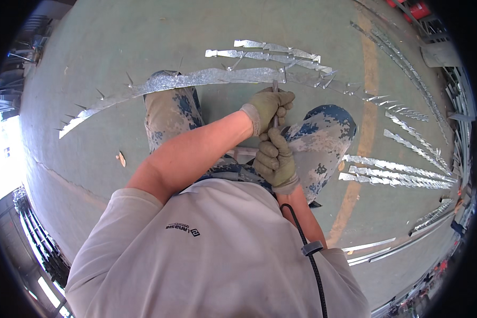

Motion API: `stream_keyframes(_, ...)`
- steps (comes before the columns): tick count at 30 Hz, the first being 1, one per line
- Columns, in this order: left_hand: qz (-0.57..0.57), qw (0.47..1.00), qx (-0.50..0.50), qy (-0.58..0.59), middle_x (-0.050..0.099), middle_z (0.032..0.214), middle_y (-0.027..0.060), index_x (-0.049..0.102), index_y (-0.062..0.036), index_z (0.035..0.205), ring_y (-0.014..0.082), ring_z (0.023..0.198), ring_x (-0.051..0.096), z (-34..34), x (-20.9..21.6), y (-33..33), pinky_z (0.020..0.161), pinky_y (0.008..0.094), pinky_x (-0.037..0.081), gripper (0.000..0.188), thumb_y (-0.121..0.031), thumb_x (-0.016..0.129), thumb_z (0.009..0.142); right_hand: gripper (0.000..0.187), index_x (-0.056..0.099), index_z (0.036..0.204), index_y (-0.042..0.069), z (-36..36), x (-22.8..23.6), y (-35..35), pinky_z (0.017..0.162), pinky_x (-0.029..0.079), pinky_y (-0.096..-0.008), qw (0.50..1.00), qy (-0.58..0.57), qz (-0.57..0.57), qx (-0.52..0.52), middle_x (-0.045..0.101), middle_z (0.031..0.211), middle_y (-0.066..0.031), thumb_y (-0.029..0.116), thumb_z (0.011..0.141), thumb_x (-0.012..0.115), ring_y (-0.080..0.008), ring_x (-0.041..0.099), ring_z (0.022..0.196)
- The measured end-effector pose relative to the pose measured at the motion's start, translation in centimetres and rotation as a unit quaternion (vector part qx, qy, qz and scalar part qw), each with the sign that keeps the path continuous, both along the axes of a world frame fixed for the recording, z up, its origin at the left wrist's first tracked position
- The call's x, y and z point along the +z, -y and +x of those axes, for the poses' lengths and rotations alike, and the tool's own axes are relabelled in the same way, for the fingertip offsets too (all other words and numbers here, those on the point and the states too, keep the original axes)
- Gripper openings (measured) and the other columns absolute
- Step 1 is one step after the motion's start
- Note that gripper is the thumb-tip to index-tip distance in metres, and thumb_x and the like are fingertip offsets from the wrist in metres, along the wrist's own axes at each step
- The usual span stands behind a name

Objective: The person kneels on the floor and uses tin snips to cut a long, serrated metal strip into smaller segments. The person repeatedly positions the strip and snips to make cuts, accumulating a pile of cut pieces on the floor.

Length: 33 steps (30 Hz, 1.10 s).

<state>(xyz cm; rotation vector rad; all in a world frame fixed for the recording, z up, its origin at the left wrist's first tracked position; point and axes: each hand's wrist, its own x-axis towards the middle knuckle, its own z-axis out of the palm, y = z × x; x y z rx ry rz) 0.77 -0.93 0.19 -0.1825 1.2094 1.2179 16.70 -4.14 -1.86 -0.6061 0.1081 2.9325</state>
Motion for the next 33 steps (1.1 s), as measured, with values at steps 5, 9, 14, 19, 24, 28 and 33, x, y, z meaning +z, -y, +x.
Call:
stream_keyframes(5, 0.179, 0.955, 0.034, 0.234, 0.05, 0.075, -0.0046, 0.056, -0.008, 0.104, 0.0026, 0.05, 0.04, -0.8, -3.5, 1.6, 0.048, 0.0211, 0.035, 0.01, -0.018, 0.057, 0.105, 0.019, 0.063, 0.102, 0.013, -2.2, 4.1, 0.3, 0.038, 0.032, -0.0254, 0.925, 0.314, 0.207, 0.059, 0.053, 0.064, 0.0042, 0.031, 0.099, 0.069, -0.0098, 0.046, 0.044)
stream_keyframes(9, 0.259, 0.912, 0.064, 0.312, 0.046, 0.071, -0.0066, 0.059, -0.0073, 0.106, 0.0019, 0.047, 0.038, -0.5, -4.3, 2.2, 0.047, 0.0208, 0.032, 0.015, -0.02, 0.053, 0.108, 0.018, 0.06, 0.099, 0.015, -2.5, 4.5, -0.2, 0.042, 0.037, -0.0271, 0.903, 0.338, 0.249, 0.093, 0.057, 0.067, 0.0016, 0.026, 0.096, 0.074, -0.0128, 0.05, 0.047)
stream_keyframes(14, 0.219, 0.923, 0.075, 0.308, 0.047, 0.07, -0.0063, 0.061, -0.0067, 0.107, 0.0026, 0.044, 0.036, -0.5, -4.0, 1.9, 0.046, 0.0212, 0.032, 0.014, -0.019, 0.056, 0.106, 0.011, 0.062, 0.1, 0.017, -1.9, 3.8, -0.4, 0.045, 0.04, -0.0273, 0.959, 0.253, 0.114, 0.051, 0.058, 0.07, 0.0027, 0.026, 0.1, 0.068, -0.0116, 0.052, 0.05)
stream_keyframes(19, 0.196, 0.945, 0.067, 0.251, 0.048, 0.071, -0.0048, 0.06, -0.0069, 0.105, 0.0043, 0.05, 0.041, -0.4, -3.6, 1.9, 0.048, 0.0229, 0.036, 0.011, -0.018, 0.06, 0.104, 0.01, 0.061, 0.103, 0.02, -0.8, 2.6, -1.1, 0.042, 0.035, -0.0242, 0.974, 0.192, 0.077, 0.088, 0.056, 0.071, 0.0056, 0.029, 0.102, 0.064, -0.0078, 0.047, 0.048)
stream_keyframes(24, 0.007, 0.994, 0.016, 0.109, 0.048, 0.072, -0.0037, 0.06, -0.0071, 0.102, 0.0067, 0.059, 0.044, -0.5, -0.2, 1.5, 0.051, 0.0248, 0.042, 0.02, -0.026, 0.067, 0.1, 0.012, 0.059, 0.102, 0.021, -1.0, 2.8, -1.2, 0.039, 0.031, -0.0224, 0.957, 0.25, 0.115, 0.096, 0.053, 0.068, 0.0069, 0.032, 0.103, 0.064, -0.0058, 0.043, 0.045)
stream_keyframes(28, -0.022, 0.997, -0.005, 0.073, 0.046, 0.071, -0.0056, 0.061, -0.0065, 0.101, 0.0062, 0.056, 0.042, -0.2, -0.1, 1.3, 0.051, 0.0251, 0.043, 0.025, -0.029, 0.071, 0.098, 0.015, 0.058, 0.102, 0.02, -1.3, 3.3, -1.3, 0.038, 0.031, -0.0226, 0.949, 0.267, 0.128, 0.106, 0.053, 0.068, 0.0063, 0.033, 0.101, 0.066, -0.0055, 0.043, 0.044)
stream_keyframes(33, 0.042, 0.987, 0.046, 0.146, 0.041, 0.066, -0.0079, 0.059, -0.0066, 0.1, 0.0045, 0.05, 0.035, 0.3, -2.6, 1.5, 0.048, 0.0235, 0.037, 0.021, -0.026, 0.067, 0.1, 0.024, 0.057, 0.101, 0.018, -2.0, 3.9, -0.8, 0.038, 0.03, -0.0233, 0.908, 0.346, 0.208, 0.117, 0.054, 0.067, 0.0029, 0.034, 0.096, 0.073, -0.0072, 0.044, 0.044)
